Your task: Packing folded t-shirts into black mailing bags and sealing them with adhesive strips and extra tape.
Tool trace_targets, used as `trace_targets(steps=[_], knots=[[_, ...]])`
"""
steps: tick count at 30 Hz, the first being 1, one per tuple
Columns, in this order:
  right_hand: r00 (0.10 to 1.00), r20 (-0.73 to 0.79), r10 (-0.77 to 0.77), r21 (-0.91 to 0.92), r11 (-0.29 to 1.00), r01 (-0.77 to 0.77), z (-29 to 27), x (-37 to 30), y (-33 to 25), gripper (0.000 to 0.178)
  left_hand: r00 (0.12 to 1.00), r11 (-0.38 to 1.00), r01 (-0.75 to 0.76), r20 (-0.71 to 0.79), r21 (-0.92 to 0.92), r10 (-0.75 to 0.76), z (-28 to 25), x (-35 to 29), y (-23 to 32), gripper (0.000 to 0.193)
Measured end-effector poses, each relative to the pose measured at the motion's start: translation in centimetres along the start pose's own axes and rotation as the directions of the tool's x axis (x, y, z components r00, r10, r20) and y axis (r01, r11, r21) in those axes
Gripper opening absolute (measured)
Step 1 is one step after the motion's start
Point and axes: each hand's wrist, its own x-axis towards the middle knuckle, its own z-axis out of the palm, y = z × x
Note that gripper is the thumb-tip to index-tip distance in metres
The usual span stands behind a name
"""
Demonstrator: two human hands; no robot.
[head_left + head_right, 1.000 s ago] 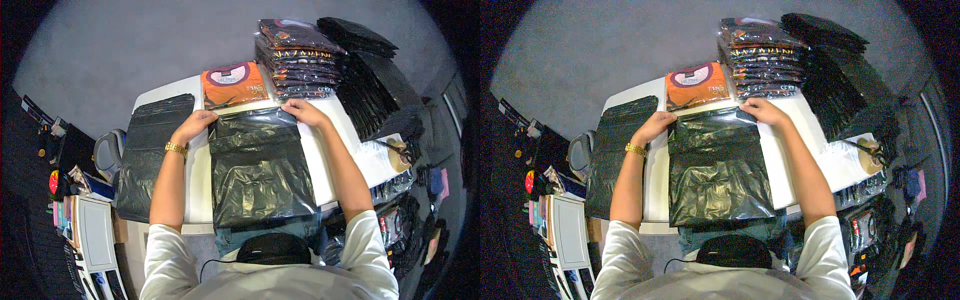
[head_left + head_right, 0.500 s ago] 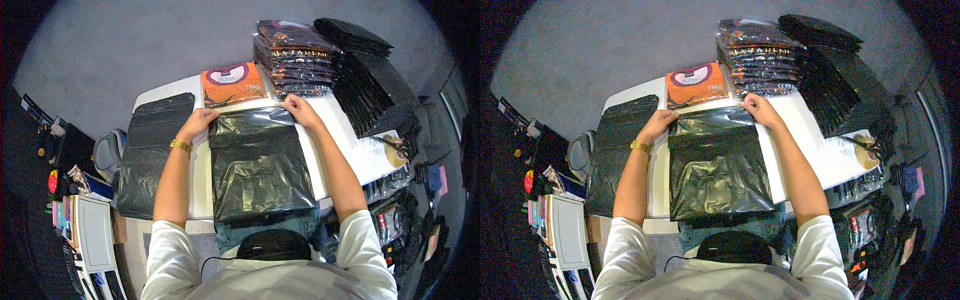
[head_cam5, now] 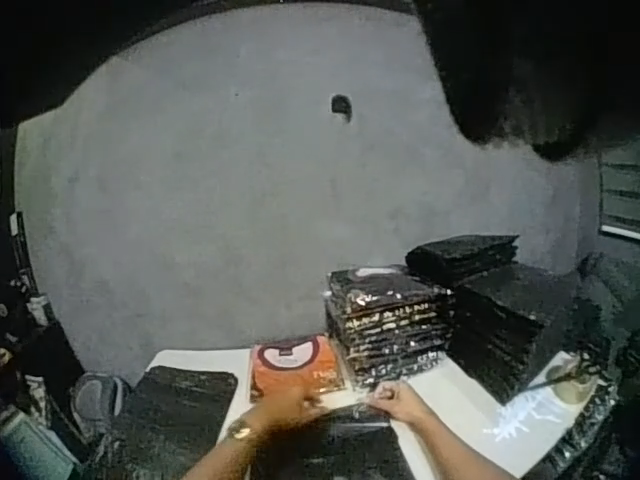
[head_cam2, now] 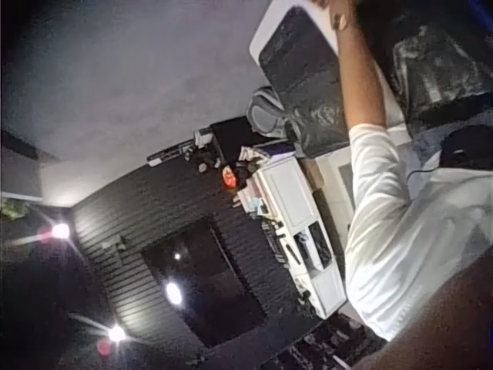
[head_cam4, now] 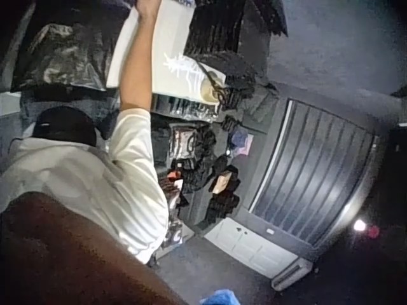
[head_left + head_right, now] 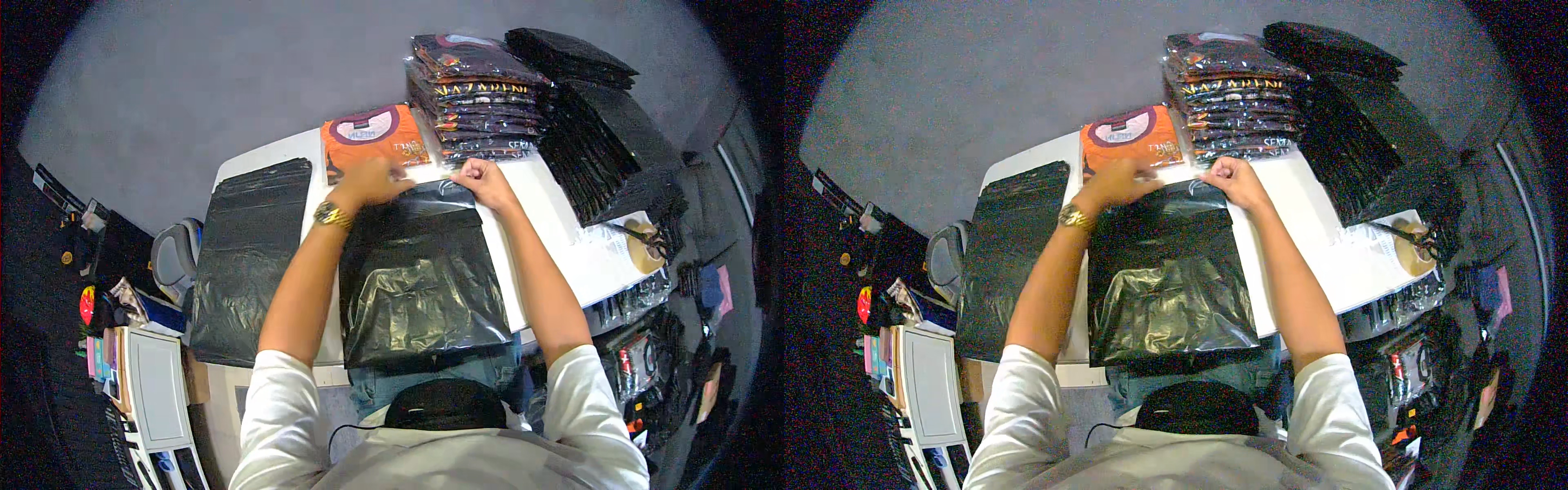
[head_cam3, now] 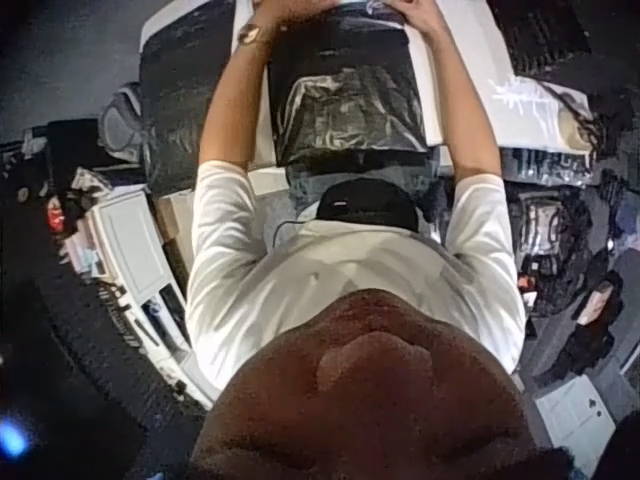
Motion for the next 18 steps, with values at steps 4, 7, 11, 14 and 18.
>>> trace_targets(steps=[4, 7, 11, 14, 18], knots=[[0.998, 0.021, -0.060, 0.058, 0.997, 0.058, 2.0, 0.4, -0.3, 0.025, 0.985, 0.963, -0.147, 0.051, -0.226, 0.163, 2.9, 3.0, 0.8, 0.029], [0.996, 0.014, -0.085, 0.042, 0.996, 0.085, 1.8, 0.2, 0.1, 0.027, 0.967, 0.954, -0.199, 0.110, -0.226, 0.228, 3.6, 3.3, 0.2, 0.026], [0.998, -0.023, -0.060, 0.010, 0.998, 0.060, 0.2, 0.2, 1.0, 0.028, 0.986, 0.963, -0.160, 0.015, -0.215, 0.167, 2.0, 0.4, -1.8, 0.025], [0.994, -0.037, -0.101, 0.028, 0.994, 0.102, -0.1, 0.0, 0.9, 0.028, 0.999, 0.977, 0.028, 0.026, -0.211, -0.023, -0.5, -3.1, -4.1, 0.026], [0.994, -0.031, -0.108, 0.028, 0.994, 0.109, 0.0, 0.6, 1.2, 0.027, 0.993, 0.975, 0.103, -0.036, -0.195, -0.112, -1.8, -7.2, -8.5, 0.021]])
